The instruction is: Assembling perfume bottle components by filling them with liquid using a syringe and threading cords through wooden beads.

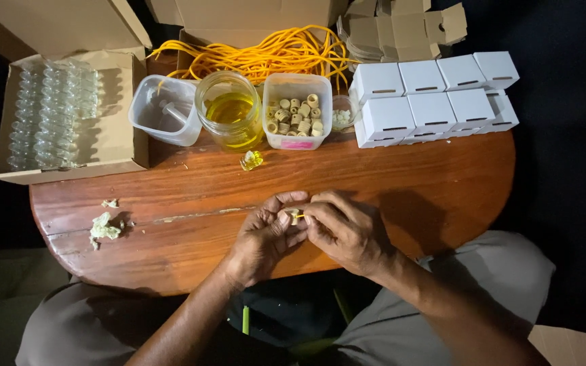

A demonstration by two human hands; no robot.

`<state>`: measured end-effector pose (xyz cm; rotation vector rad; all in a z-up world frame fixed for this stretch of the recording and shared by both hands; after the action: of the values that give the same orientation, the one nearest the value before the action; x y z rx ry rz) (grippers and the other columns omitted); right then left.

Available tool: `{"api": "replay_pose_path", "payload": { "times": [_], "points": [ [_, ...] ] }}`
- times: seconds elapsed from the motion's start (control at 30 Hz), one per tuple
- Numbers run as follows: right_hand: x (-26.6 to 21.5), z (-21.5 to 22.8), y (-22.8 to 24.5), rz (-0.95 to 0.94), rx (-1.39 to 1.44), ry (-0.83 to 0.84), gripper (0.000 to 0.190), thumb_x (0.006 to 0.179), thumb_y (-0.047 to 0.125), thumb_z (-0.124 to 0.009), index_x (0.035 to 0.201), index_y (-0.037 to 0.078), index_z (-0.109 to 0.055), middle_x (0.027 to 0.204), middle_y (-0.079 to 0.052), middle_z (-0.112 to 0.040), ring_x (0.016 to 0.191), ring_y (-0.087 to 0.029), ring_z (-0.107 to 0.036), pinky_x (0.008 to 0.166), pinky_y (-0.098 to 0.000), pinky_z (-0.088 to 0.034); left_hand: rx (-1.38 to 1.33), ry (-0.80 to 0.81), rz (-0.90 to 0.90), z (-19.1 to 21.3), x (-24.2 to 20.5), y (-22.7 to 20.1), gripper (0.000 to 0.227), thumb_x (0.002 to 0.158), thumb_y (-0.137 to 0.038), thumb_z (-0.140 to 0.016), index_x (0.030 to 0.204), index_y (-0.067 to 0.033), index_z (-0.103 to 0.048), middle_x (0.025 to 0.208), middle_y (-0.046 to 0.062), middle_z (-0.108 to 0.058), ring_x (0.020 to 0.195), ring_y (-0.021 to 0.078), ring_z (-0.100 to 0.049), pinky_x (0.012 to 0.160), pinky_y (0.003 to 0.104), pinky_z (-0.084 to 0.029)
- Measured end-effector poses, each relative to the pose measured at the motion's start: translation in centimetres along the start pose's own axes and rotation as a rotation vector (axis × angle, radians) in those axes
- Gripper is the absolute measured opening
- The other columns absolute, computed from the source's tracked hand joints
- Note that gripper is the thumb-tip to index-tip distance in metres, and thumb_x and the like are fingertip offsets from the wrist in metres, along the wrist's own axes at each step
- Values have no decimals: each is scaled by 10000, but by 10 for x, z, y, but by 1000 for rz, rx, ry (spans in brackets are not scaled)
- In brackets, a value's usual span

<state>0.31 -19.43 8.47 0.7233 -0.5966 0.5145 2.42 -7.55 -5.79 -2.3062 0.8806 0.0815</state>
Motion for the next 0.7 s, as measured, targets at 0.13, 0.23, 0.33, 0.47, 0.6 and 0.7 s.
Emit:
{"api": "replay_pose_path", "payload": {
  "times": [0.13, 0.23, 0.33, 0.47, 0.6, 0.7],
  "points": [
    [0, -4, 2, 76, -87, 52, 70, 952, 75, -638, 905, 81, -689, 833, -78, -642, 688, -252, -696, 610, -350, -616, 48, -39, -5, 9, 1, 4, 491, 947, -198, -618, 1374, 27, -531, 1084, 149, -732, 917, 193, -765, 846, 340, -645],
    [-7, -7, 3, 157, -171, 91, 42, 926, 38, -659, 894, 61, -674, 853, -102, -653, 703, -258, -703, 623, -350, -612, 88, -111, -29, 11, 1, 7, 365, 943, -148, -638, 1250, 48, -614, 961, 156, -732, 855, 220, -770, 793, 350, -656],
    [-9, -12, -1, 158, -158, 166, 56, 909, 8, -670, 881, 50, -646, 844, -110, -645, 683, -280, -702, 590, -376, -605, 147, -178, -53, 7, 1, 5, 302, 933, -121, -666, 1176, 58, -670, 850, 136, -726, 774, 221, -769, 730, 347, -660],
    [-9, -16, -18, -102, 36, 224, 79, 954, 36, -625, 885, 72, -639, 797, -68, -615, 687, -278, -700, 591, -359, -585, 166, -221, -110, -35, -10, -23, 303, 921, -168, -668, 1044, 103, -722, 696, 96, -673, 617, 142, -704, 615, 288, -635],
    [-13, -19, -27, -253, 99, 293, 45, 926, 67, -670, 895, 99, -660, 814, -73, -653, 721, -307, -721, 596, -397, -591, 164, -199, -75, -32, -13, -22, 142, 931, -54, -618, 890, 45, -711, 718, 122, -676, 610, 151, -698, 557, 222, -580],
    [-11, -19, -29, -333, 146, 329, 39, 936, 67, -651, 914, 94, -669, 838, -77, -671, 757, -318, -728, 635, -409, -591, 162, -175, -6, -15, -7, -11, 313, 953, -83, -577, 1191, 106, -652, 888, 168, -737, 788, 243, -783, 670, 288, -641]
  ]
}}
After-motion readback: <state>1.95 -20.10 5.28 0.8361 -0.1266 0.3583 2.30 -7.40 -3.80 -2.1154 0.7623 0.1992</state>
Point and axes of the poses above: each hand's wrist, its own x-axis towards the middle knuckle, its own z-axis out of the back of the hand, y = z × x, the point moved 7 cm from there along x, towards the middle knuckle
